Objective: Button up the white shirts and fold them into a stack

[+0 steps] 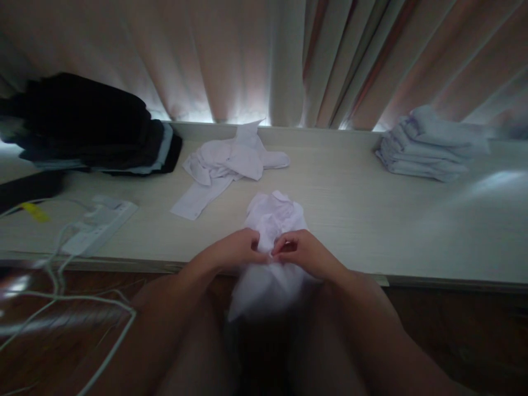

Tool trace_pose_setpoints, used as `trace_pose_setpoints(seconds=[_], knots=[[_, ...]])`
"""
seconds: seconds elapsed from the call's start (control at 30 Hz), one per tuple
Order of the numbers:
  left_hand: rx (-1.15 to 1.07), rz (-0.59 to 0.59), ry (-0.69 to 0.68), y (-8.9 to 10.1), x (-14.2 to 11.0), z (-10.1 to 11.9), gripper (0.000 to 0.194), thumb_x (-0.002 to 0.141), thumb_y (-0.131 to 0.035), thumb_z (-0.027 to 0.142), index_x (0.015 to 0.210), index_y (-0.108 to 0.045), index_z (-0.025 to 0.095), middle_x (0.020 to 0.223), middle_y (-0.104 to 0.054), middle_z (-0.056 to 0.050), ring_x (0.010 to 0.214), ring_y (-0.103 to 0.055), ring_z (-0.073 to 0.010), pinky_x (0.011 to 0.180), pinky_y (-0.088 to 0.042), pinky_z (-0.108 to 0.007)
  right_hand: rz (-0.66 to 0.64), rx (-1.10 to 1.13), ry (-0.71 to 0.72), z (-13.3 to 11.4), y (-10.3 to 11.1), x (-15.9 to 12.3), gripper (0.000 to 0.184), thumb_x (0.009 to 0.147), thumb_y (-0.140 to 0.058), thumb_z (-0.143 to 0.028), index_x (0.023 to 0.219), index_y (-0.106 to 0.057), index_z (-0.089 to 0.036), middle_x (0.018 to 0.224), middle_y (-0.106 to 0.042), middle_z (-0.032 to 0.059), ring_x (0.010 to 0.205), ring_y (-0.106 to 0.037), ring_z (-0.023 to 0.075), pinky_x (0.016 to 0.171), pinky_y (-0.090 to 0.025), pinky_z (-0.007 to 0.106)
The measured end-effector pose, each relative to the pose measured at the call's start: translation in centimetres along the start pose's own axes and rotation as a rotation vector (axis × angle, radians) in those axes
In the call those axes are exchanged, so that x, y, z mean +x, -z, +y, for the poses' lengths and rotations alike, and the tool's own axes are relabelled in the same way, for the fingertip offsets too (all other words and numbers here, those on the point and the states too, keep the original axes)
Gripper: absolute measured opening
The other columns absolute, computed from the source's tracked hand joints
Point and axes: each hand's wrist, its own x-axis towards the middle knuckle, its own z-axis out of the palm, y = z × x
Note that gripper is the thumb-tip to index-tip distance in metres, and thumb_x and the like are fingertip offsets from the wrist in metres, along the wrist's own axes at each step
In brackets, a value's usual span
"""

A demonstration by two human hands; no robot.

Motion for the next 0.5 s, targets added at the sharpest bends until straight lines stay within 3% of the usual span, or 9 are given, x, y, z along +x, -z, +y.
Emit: trace_pose_setpoints(seconds=[0.07,0.1,0.17,0.23,0.3,0.37,0.5], knots=[[0.106,-0.079,0.021,0.1,-0.2,-0.8,0.042,0.06,-0.075,0.057,0.068,-0.062,0.018,0.062,-0.056,0.003,0.054,-0.046,-0.0129,0.049,-0.028,-0.025,-0.061,-0.081,-0.039,0.3,0.9,0.2,0.014,0.075,-0.075,-0.03,0.074,-0.072,-0.016,0.067,-0.07,0.0023,0.062,-0.063,0.0156,0.06,-0.048,0.026],[0.124,-0.127,0.015,0.4,-0.2,-1.3,0.042,0.06,-0.075,0.058,0.067,-0.063,0.018,0.062,-0.058,0.003,0.055,-0.048,-0.0136,0.05,-0.029,-0.025,-0.021,-0.118,-0.044,0.5,1.5,0.4,0.018,0.079,-0.071,-0.034,0.073,-0.071,-0.016,0.066,-0.068,0.0025,0.06,-0.062,0.0156,0.059,-0.047,0.026],[0.111,-0.18,0.006,1.3,0.2,-2.7,0.043,0.067,-0.07,0.061,0.063,-0.064,0.018,0.059,-0.06,0.001,0.055,-0.051,-0.0148,0.051,-0.032,-0.026,0.219,-0.204,-0.055,1.5,2.9,1.3,0.025,0.087,-0.06,-0.038,0.08,-0.069,-0.016,0.071,-0.069,0.0042,0.064,-0.063,0.0168,0.062,-0.048,0.028],[0.081,-0.066,0.034,2.3,1.3,-4.2,0.045,0.077,-0.061,0.06,0.063,-0.065,0.018,0.061,-0.063,-0.002,0.06,-0.057,-0.0172,0.057,-0.037,-0.026,0.514,-0.353,-0.137,2.8,4.1,2.5,0.027,0.093,-0.05,-0.036,0.099,-0.067,-0.016,0.091,-0.07,0.0085,0.08,-0.065,0.0195,0.074,-0.049,0.031],[0.07,0.183,0.09,2.9,3.2,-5.3,0.039,0.082,-0.057,0.055,0.075,-0.067,0.018,0.075,-0.07,-0.006,0.076,-0.063,-0.0213,0.068,-0.043,-0.028,0.645,-0.494,-0.26,4.2,4.6,3.7,0.032,0.093,-0.049,-0.031,0.118,-0.06,-0.013,0.11,-0.067,0.0146,0.098,-0.063,0.0229,0.086,-0.046,0.034],[0.073,0.31,0.125,2.7,5.4,-5.8,0.033,0.084,-0.059,0.049,0.089,-0.067,0.017,0.094,-0.072,-0.011,0.095,-0.064,-0.0246,0.079,-0.044,-0.03,0.599,-0.557,-0.336,5.4,4.3,4.6,0.035,0.09,-0.053,-0.027,0.12,-0.058,-0.011,0.113,-0.065,0.018,0.103,-0.061,0.0255,0.089,-0.043,0.036],[0.07,0.356,0.137,0.5,8.4,-5.1,0.033,0.077,-0.067,0.04,0.098,-0.066,0.014,0.108,-0.07,-0.015,0.106,-0.063,-0.0283,0.086,-0.045,-0.032,0.484,-0.551,-0.323,6.5,2.2,4.9,0.026,0.076,-0.067,-0.021,0.101,-0.064,-0.015,0.096,-0.067,0.0117,0.095,-0.06,0.0254,0.085,-0.042,0.035]])
